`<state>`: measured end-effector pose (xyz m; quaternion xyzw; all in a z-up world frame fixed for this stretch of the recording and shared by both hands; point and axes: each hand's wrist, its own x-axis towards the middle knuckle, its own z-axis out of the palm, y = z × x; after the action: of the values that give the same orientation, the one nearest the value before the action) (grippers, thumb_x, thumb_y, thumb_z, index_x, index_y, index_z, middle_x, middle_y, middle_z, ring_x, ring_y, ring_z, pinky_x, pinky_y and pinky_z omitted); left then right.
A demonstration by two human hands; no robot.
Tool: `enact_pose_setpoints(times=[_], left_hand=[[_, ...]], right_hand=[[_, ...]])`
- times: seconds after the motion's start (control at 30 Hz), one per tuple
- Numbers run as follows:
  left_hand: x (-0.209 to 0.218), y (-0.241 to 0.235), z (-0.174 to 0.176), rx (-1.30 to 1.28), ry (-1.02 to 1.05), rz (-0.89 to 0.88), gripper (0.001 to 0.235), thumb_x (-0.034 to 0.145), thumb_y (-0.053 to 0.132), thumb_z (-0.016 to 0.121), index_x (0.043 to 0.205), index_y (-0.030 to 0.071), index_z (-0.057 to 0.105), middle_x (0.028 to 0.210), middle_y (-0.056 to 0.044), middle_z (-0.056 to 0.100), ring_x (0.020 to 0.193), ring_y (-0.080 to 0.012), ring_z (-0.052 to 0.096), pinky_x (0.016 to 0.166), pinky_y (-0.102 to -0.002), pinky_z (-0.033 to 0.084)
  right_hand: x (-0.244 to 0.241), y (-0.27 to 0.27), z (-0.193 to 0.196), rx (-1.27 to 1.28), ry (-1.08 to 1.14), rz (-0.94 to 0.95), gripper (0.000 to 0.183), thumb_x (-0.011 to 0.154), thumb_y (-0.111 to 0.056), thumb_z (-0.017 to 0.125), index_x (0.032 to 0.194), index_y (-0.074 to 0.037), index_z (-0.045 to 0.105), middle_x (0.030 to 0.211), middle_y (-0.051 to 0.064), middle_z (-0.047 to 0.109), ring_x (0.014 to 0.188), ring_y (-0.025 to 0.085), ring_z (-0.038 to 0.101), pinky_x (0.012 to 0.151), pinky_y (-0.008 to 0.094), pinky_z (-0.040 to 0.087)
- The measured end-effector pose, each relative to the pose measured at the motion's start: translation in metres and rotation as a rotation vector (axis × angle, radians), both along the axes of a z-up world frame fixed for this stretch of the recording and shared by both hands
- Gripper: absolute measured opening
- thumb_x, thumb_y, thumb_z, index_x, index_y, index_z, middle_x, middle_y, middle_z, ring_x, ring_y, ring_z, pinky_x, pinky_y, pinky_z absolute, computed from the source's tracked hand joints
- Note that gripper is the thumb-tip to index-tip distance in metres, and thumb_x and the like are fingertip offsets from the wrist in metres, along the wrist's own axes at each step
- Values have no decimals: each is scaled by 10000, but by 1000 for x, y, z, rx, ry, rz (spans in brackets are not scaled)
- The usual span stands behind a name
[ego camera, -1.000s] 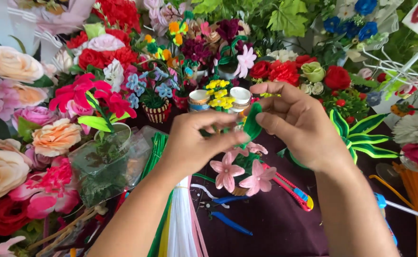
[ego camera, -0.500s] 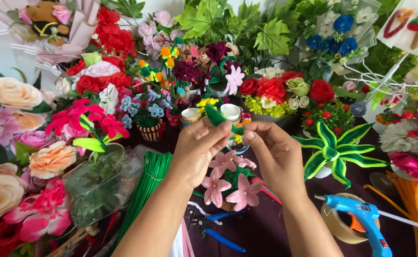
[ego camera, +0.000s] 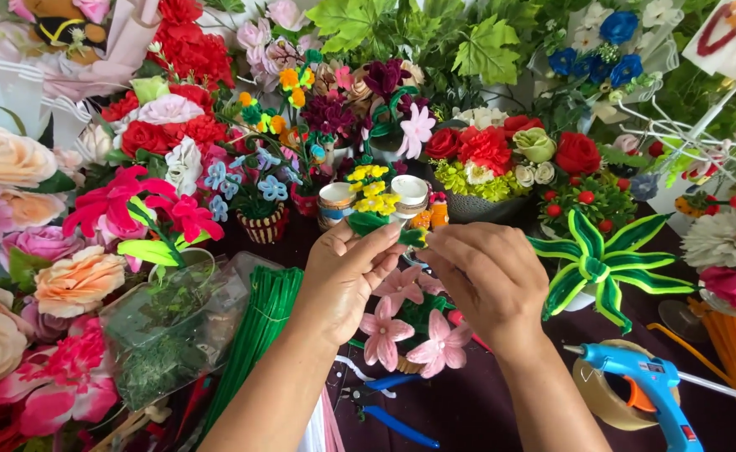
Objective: Assembling a small artificial flower pot and creating leaves by twisting green pipe cleaners.
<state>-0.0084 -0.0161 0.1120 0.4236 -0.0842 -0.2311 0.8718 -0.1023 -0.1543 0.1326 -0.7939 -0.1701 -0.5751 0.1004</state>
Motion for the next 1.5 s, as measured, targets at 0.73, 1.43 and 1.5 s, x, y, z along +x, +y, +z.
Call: enact_pose_setpoints(times=[0.73,1.43,1.5], left_hand=[[-22,16,16,-1,-517,68,660,869,67,783,1328,85,309,872,-176,731,841,-192,749,864,-361,636],[-18,8,3,-19,-481,109,665,853,118,819,1314,107,339,857,-115,736,852,-139,717,904,-400,607],[-18,11,5,-53,-531,57,661,869,87,800,1315,121,313,872,-113,740,864,-145,731,912,-384,604]], right_hand=[[0,3,-14,581,450,366,92,957,-9,653,890,7,715,828,108,691,754,188,559,694,376,525],[-5,9,-11,240,197,68,54,897,-93,799,872,-60,765,831,58,751,805,315,666,750,400,543],[-6,7,-24,1010,589,574,120,912,-16,711,797,19,717,705,95,682,710,150,576,673,324,529]])
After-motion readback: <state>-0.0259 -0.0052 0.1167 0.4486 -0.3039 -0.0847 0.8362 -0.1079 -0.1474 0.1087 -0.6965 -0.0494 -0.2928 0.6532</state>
